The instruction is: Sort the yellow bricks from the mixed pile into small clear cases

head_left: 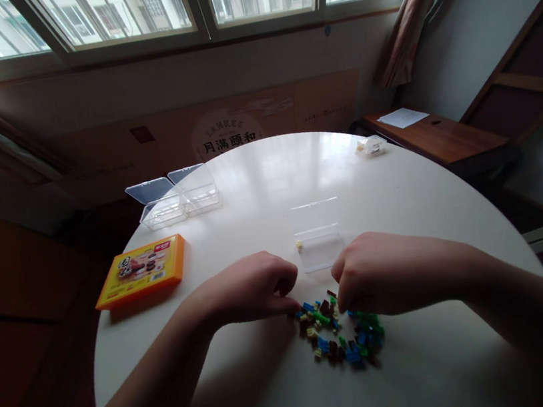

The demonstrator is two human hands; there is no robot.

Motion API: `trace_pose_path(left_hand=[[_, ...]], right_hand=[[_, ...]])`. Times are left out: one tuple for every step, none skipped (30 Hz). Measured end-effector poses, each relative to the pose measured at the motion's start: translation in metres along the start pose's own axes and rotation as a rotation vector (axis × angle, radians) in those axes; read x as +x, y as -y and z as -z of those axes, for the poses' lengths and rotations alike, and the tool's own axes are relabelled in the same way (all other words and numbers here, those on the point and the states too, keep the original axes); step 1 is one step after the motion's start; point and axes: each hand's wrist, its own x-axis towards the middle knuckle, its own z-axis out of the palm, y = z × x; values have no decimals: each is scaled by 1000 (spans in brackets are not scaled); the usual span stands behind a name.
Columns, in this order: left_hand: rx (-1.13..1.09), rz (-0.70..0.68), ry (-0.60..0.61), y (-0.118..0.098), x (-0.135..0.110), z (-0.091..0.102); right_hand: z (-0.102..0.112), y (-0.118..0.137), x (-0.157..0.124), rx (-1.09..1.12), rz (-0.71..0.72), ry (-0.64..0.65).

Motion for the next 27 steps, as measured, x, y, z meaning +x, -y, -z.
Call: trace_pose_path(left_hand=[[2, 2, -3, 0, 0, 0], [3, 5, -3, 0, 0, 0], [3, 10, -2, 0, 0, 1], [3, 14, -1, 0, 0, 1], [2, 18, 1, -1, 0, 2], [3, 20, 3, -1, 0, 2], [4, 22, 5, -2, 0, 3], [5, 23, 7, -2, 0, 3], [7, 24, 10, -2, 0, 3], [9, 25, 13, -3, 0, 3], [11, 28, 16, -3, 0, 3], [12, 30, 20, -3, 0, 4], [14, 30, 23, -3, 0, 4], [16, 30, 26, -3, 0, 4], [18, 31, 28, -3, 0, 4], [20, 33, 30, -3, 0, 4], [23, 37, 32, -3, 0, 4], [27, 41, 37, -3, 0, 4], [31, 46, 43, -3, 0, 5], [35, 50, 51, -3, 0, 5], [41, 51, 59, -4, 0, 5], [45, 51, 67, -4, 0, 5], [50, 51, 75, -5, -1, 5], [52, 50, 82, -6, -1, 5], [54, 48, 89, -7, -2, 4], [56, 47, 97, -7, -2, 4], [58, 46, 102, -8, -3, 3]], right_hand=[[-1, 0, 1, -6, 0, 5], [-2, 0, 2, -14, -8, 17], [-3, 0, 2, -21, -20, 30], [-4, -1, 2, -26, -29, 39], [-4, -1, 3, -28, -32, 42], [-5, -1, 3, -25, -29, 41], [-5, -1, 3, -16, -21, 40], [-5, 0, 2, -5, -15, 39], [-5, 0, 2, 6, -13, 40], [-5, 0, 2, 14, -12, 44], [-5, 1, 2, 18, -10, 47], [-5, 1, 2, 16, -6, 49], [-5, 1, 2, 9, -1, 48], [-5, 1, 2, 2, 5, 45], [-5, 1, 2, -3, 10, 40], [-5, 1, 2, -6, 13, 35], [-5, 1, 2, -7, 17, 30], [-5, 1, 3, -6, 24, 26], [-5, 1, 3, -5, 30, 24], [-5, 1, 3, -5, 36, 23], [-6, 1, 3, -6, 41, 24], [-6, 1, 3, -8, 44, 25], [-7, 2, 3, -10, 44, 26], [-7, 2, 3, -12, 43, 28], [-7, 2, 2, -11, 45, 29], [-8, 2, 2, -9, 48, 31], [-8, 1, 2, -6, 49, 32]])
